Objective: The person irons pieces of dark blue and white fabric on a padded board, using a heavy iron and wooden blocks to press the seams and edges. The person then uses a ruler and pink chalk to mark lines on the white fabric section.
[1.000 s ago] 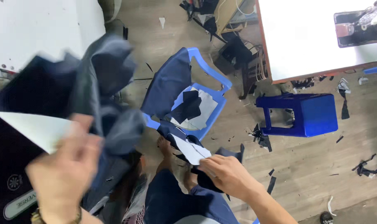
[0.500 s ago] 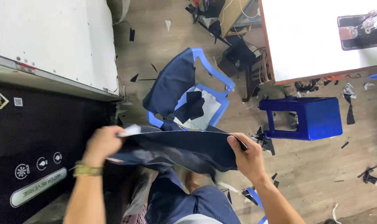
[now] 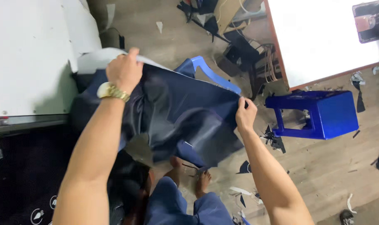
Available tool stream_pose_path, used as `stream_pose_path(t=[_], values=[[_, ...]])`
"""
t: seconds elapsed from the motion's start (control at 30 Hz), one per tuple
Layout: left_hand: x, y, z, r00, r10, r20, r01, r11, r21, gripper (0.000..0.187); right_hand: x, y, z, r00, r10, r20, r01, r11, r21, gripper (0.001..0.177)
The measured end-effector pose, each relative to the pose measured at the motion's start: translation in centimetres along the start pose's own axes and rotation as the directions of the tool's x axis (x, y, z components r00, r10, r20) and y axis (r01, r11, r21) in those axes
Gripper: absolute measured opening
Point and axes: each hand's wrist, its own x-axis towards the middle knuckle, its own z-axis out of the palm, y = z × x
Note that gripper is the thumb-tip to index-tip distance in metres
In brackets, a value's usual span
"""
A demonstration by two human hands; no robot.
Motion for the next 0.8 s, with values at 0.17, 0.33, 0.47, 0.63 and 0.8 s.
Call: stream_pose_path(t=[0.17, 0.33, 0.47, 0.63, 0.8], values=[[-5.3, 1.2, 2.6, 0.973, 0.034, 0.228, -0.002, 0.990, -0.143, 0.054, -0.8, 3.6, 0.2, 0.981, 0.186, 0.062, -0.181, 0.980, -0.082, 0.061], [-12.6, 0.8, 8.3, 0.860, 0.054, 0.508, 0.113, 0.950, -0.293, 0.054, -7.6, 6.8, -2.1, 0.883, 0.333, 0.330, -0.328, 0.942, -0.073, 0.070], [-16.5, 1.0, 12.0, 0.846, -0.098, 0.524, 0.303, 0.897, -0.322, 0.058, -13.1, 8.1, -4.0, 0.776, 0.373, 0.509, -0.363, 0.923, -0.124, 0.053], [-25.6, 5.6, 14.5, 0.781, -0.236, 0.579, 0.463, 0.841, -0.281, 0.063, -16.9, 9.1, -4.4, 0.757, 0.220, 0.615, -0.071, 0.964, -0.257, 0.048], [-39.9, 10.3, 23.9, 0.686, -0.379, 0.621, 0.652, 0.699, -0.294, 0.063, -22.4, 10.8, -2.5, 0.701, -0.193, 0.686, 0.410, 0.897, -0.167, 0.049]])
